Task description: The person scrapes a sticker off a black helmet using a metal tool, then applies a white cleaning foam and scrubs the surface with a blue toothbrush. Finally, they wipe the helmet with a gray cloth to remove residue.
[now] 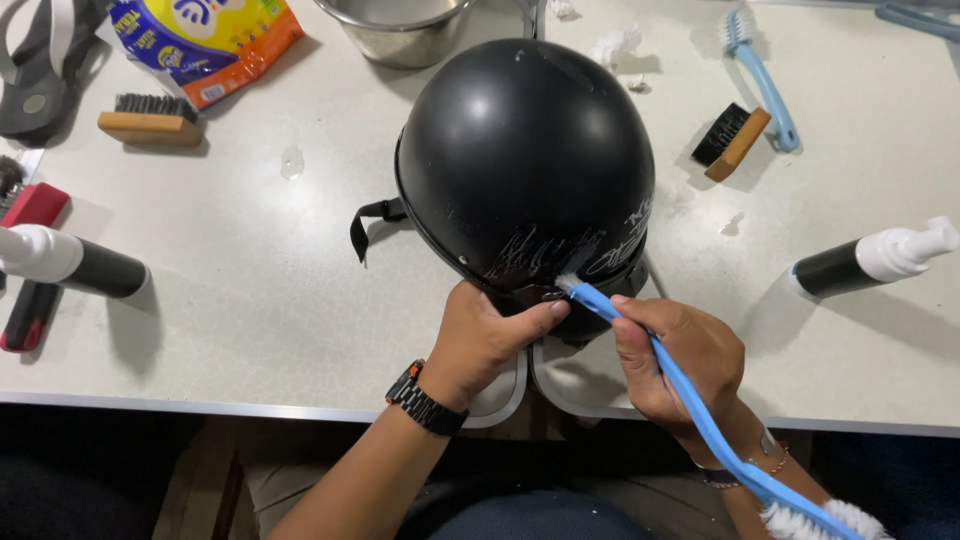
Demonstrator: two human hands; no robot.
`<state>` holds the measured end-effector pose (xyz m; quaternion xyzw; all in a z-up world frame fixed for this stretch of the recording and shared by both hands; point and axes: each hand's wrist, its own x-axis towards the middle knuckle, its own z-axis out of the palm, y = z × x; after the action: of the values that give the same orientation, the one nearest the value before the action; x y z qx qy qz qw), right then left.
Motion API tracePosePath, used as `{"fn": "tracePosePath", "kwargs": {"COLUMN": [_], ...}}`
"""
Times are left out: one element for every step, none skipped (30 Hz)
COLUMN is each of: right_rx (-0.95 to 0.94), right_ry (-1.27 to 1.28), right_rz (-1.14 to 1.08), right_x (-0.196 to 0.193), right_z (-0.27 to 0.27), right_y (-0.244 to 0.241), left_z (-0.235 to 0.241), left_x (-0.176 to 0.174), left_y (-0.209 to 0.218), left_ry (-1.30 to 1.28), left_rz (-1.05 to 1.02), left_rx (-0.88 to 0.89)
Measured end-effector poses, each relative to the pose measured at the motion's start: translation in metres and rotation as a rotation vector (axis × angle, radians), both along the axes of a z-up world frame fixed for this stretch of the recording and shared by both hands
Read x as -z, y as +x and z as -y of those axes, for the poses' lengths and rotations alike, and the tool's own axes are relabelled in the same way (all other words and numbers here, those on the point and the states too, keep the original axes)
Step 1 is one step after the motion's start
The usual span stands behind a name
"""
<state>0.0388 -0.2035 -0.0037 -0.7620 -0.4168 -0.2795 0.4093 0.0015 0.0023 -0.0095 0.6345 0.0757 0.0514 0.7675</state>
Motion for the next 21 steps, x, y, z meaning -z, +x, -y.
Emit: {"fn": "tracePosePath", "kwargs": {"right_rx": [0.022,0.023,0.003,-0.015,-0.014,-0.010,-0.010,-0.013,-0.006,0.002,0.007,0.008,0.005,0.006,0.023,0.041,0.042,-0.059,-0.157,-0.152,-0.086], "right_ry": [0.010,0.008,0.032,0.057,0.057,0.054,0.051,0.051,0.051,0.052,0.052,0.016,-0.019,-0.018,-0.029,-0.039,-0.037,-0.144,-0.255,-0.257,-0.269], "right_rz": [-0.056,-0.073,-0.150,-0.226,-0.242,-0.264,-0.285,-0.299,-0.298,-0.296,-0.295,-0.261,-0.223,-0.220,-0.166,-0.113,-0.106,-0.082,-0.059,-0.051,-0.038], "right_x": [0.006,0.012,0.018,0.025,0.032,0.038,0.044,0.044,0.043,0.041,0.037,0.032,0.027,0.024,0.021,0.017,0.003,-0.010,-0.024,-0.025,-0.026], "right_z": [0.002,0.001,0.001,0.001,0.004,0.006,0.007,0.006,0.007,0.007,0.008,0.010,0.009,0.009,0.007,0.005,-0.001,-0.008,-0.014,-0.012,-0.011], "right_y": [-0.002,-0.002,-0.003,-0.004,-0.007,-0.010,-0.011,-0.013,-0.014,-0.013,-0.013,-0.012,-0.009,-0.007,-0.004,-0.002,-0.003,-0.005,-0.008,-0.005,-0.003], "left_z": [0.000,0.000,0.000,0.001,0.001,0.001,-0.001,-0.001,-0.001,0.000,0.001,0.002,0.002,0.002,0.002,0.001,0.001,0.000,0.000,0.000,0.000], "left_x": [0.000,0.001,0.002,0.004,0.005,0.005,0.004,0.008,0.010,0.012,0.013,0.014,0.014,0.018,0.022,0.025,0.017,0.009,0.002,0.001,0.001], "left_y": [-0.001,0.000,-0.001,-0.001,0.000,0.000,0.001,0.000,0.001,0.002,0.002,0.003,0.003,0.004,0.004,0.003,0.003,0.003,0.003,0.004,0.004], "left_ry": [0.008,0.006,0.012,0.018,0.018,0.019,0.022,0.022,0.011,0.001,0.000,0.004,0.010,0.011,0.003,-0.004,-0.002,0.100,0.199,0.198,0.179], "left_rz": [0.017,0.000,0.028,0.056,0.041,0.052,0.064,0.050,0.054,0.057,0.058,0.067,0.078,0.082,0.076,0.070,0.076,0.072,0.070,0.079,0.021], "left_rx": [0.004,0.005,0.006,0.008,0.009,0.012,0.012,0.009,0.013,0.017,0.022,0.022,0.018,0.019,0.020,0.021,0.023,0.027,0.031,0.034,0.036]}}
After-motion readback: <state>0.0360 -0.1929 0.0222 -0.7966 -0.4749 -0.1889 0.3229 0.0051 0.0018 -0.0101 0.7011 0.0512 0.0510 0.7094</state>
